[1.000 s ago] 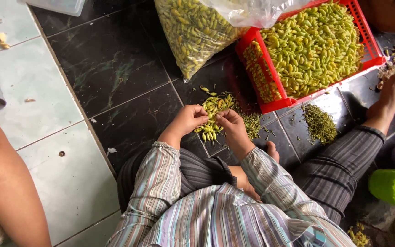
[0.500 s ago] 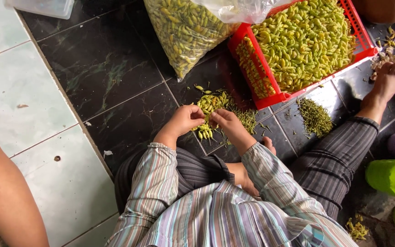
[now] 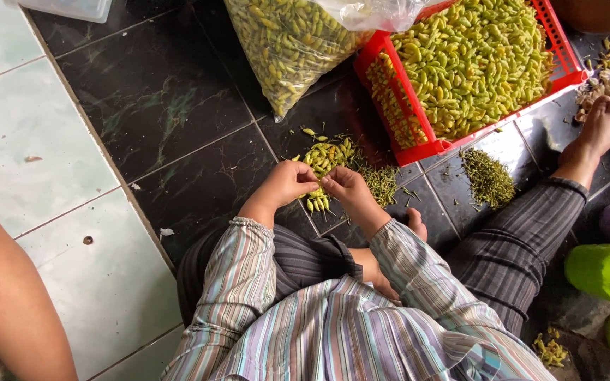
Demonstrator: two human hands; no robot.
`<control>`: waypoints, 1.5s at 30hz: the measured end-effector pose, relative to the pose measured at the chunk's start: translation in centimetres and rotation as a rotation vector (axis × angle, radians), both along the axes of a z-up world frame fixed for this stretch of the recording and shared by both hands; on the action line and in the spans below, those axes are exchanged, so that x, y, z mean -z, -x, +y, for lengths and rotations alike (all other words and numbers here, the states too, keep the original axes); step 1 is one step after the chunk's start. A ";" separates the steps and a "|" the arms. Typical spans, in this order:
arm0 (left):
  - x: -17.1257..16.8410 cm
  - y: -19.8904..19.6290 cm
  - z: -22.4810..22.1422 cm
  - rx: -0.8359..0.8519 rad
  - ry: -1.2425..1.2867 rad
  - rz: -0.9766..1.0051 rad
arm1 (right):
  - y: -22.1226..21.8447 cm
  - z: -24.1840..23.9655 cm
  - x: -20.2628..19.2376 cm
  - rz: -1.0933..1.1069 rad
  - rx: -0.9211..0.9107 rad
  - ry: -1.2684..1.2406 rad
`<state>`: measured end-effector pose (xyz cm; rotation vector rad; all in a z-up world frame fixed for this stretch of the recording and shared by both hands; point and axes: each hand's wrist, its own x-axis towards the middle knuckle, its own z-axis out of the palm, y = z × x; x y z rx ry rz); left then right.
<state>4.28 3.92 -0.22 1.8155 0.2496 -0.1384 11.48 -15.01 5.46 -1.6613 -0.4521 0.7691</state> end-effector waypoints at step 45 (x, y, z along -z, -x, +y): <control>-1.0 -0.8 1.3 -0.429 0.894 0.028 | -9.8 2.7 13.3 -1.289 -0.158 0.882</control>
